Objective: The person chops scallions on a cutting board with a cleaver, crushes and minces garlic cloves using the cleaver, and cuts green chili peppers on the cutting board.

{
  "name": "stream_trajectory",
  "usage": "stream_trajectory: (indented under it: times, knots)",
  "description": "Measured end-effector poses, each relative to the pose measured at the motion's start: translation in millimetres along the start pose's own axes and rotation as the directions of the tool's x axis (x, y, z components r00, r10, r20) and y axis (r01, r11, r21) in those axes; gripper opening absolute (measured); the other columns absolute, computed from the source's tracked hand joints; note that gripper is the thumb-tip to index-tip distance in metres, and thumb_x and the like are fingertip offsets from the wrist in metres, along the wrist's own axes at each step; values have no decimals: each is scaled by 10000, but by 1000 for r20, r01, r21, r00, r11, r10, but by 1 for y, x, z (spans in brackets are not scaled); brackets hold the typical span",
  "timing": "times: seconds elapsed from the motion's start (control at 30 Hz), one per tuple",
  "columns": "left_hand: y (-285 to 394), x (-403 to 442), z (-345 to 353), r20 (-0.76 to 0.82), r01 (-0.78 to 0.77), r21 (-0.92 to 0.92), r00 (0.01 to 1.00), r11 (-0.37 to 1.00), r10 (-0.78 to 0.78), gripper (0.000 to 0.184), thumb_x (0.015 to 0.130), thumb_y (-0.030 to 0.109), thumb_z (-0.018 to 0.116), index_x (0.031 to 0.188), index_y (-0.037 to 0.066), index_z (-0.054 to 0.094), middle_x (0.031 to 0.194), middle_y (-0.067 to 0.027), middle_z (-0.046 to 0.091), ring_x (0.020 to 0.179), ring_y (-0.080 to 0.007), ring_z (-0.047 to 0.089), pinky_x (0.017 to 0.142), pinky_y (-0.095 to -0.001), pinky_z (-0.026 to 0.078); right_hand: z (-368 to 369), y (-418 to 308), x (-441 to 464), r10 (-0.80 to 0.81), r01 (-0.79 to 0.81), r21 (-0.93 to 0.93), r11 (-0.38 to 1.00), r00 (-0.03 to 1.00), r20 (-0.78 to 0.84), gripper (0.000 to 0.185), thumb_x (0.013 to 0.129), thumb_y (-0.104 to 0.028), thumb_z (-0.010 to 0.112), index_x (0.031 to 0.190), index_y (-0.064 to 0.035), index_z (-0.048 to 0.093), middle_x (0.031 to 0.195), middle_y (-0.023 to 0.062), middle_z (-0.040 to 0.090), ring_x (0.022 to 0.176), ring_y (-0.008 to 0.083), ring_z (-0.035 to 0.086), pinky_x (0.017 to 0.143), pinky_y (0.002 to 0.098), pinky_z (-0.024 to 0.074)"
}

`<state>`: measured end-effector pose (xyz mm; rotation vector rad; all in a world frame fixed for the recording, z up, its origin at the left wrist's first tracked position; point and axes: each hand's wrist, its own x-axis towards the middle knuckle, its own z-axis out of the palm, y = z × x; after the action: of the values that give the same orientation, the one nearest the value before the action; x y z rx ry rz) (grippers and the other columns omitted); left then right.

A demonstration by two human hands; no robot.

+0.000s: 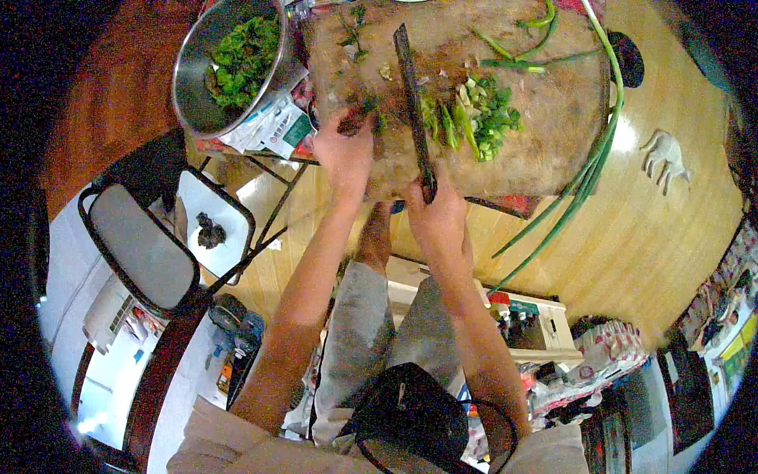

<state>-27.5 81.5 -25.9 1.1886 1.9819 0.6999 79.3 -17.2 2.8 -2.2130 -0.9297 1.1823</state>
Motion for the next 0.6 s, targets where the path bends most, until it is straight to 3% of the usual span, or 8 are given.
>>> stream_trajectory:
  times: [0.07,0.13,0.23,0.37,0.43,0.6]
  knots:
    - [2,1,5,48,5,1,999,1000,-5,231,794,71,723,1012,-5,704,908,-132,728,808,-219,696,769,-306,527,-9,-2,-9,14,-13,34,999,999,-31,212,865,-150,599,1004,10,595,590,114,529,504,185,509,504,343,419]
    - [-4,-2,16,67,-61,-186,995,981,75,229,773,64,746,970,-32,677,821,-139,696,709,-191,673,640,-319,516,-19,-1,-15,162,-143,-142,979,978,134,379,874,-251,616,1177,-28,570,800,225,627,709,383,639,642,472,491]
    - [-17,-4,23,95,-124,-144,986,982,139,250,777,70,745,997,-22,669,840,-149,690,714,-207,675,637,-318,517,-24,-3,-20,171,-153,-112,982,971,170,376,874,-238,616,1181,-25,579,849,228,616,748,369,641,657,462,490]
    - [-22,-3,25,79,-91,-151,992,984,103,242,779,59,738,996,-22,670,866,-157,692,730,-220,678,652,-323,518,-19,8,-26,109,-103,-48,993,984,138,390,874,-234,608,1208,-36,579,866,220,614,745,365,641,656,458,494]
    - [-31,2,30,84,-177,-47,980,983,180,236,780,33,718,1002,-30,667,876,-173,697,745,-241,687,681,-332,525,-20,6,-27,186,-178,-68,982,969,164,399,871,-214,595,1227,-34,572,880,216,615,753,367,642,667,462,497]
    - [-17,4,25,151,-153,-120,974,981,170,210,778,24,703,976,-39,674,843,-178,701,753,-254,691,706,-346,529,-22,0,-31,182,-163,-144,976,975,130,406,852,-169,591,1230,-23,571,934,219,625,762,375,646,682,458,506]
